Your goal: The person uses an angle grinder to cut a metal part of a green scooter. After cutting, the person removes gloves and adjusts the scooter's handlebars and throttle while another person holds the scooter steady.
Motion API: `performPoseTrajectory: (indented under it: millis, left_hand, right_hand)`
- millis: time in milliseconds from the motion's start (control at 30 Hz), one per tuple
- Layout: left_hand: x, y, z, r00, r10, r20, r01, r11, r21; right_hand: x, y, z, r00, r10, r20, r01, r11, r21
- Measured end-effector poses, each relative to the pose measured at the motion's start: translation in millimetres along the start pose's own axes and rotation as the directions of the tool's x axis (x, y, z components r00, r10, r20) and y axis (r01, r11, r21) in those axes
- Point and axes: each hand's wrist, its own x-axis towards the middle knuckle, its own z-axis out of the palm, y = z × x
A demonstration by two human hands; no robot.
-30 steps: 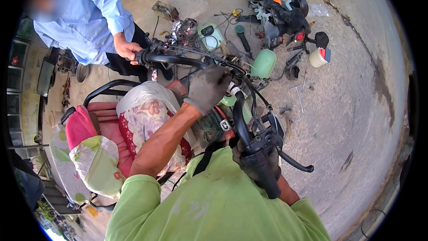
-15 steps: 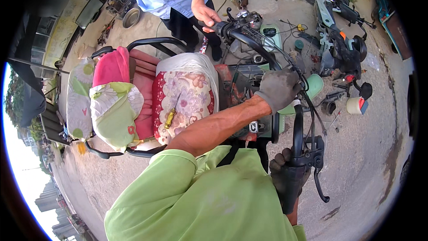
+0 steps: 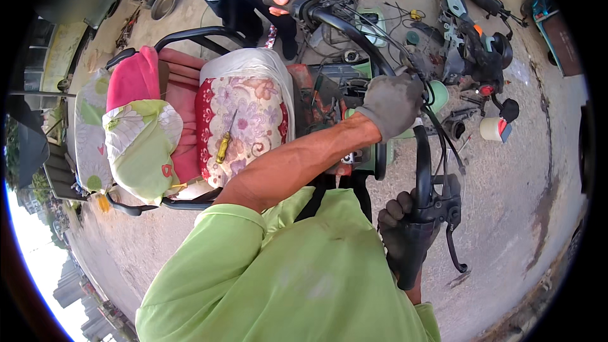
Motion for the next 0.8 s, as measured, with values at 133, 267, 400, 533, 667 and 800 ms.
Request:
performPoseTrajectory:
  millis: [133, 267, 400, 533, 667, 800]
  left_hand:
    - [5.4, -12.0, -7.9, 0.990, 0.126, 0.059, -0.122, 0.991, -0.060]
    - [11.9, -6.9, -18.7, 0.986, 0.101, 0.134, -0.106, 0.994, 0.028]
    - [9.3, -6.8, -7.6, 0.990, 0.104, 0.097, -0.103, 0.995, -0.008]
    - [10.0, -12.8, -4.0, 0.980, 0.185, 0.072, -0.182, 0.982, -0.044]
    - [14.2, -10.9, -17.0, 0.976, 0.157, 0.154, -0.157, 0.988, -0.012]
    - [11.1, -3.4, -10.2, 0.983, 0.163, 0.090, -0.166, 0.986, 0.023]
  right_hand:
    - [0.8, 0.6, -5.9, 1.000, -0.002, 0.007, 0.002, 0.999, -0.049]
    - [-1.4, 2.0, -6.8, 1.000, -0.017, -0.002, 0.017, 0.996, -0.086]
    - [-1.1, 6.0, -7.7, 0.999, -0.034, 0.041, 0.033, 0.999, 0.025]
    - [-0.5, 4.9, -6.6, 1.000, 0.010, 0.027, -0.012, 0.994, 0.109]
    - [0.4, 5.9, 6.6, 0.991, -0.006, -0.132, 0.018, 0.996, 0.086]
    - [-0.8, 5.3, 12.7, 0.981, -0.047, -0.190, 0.041, 0.999, -0.032]
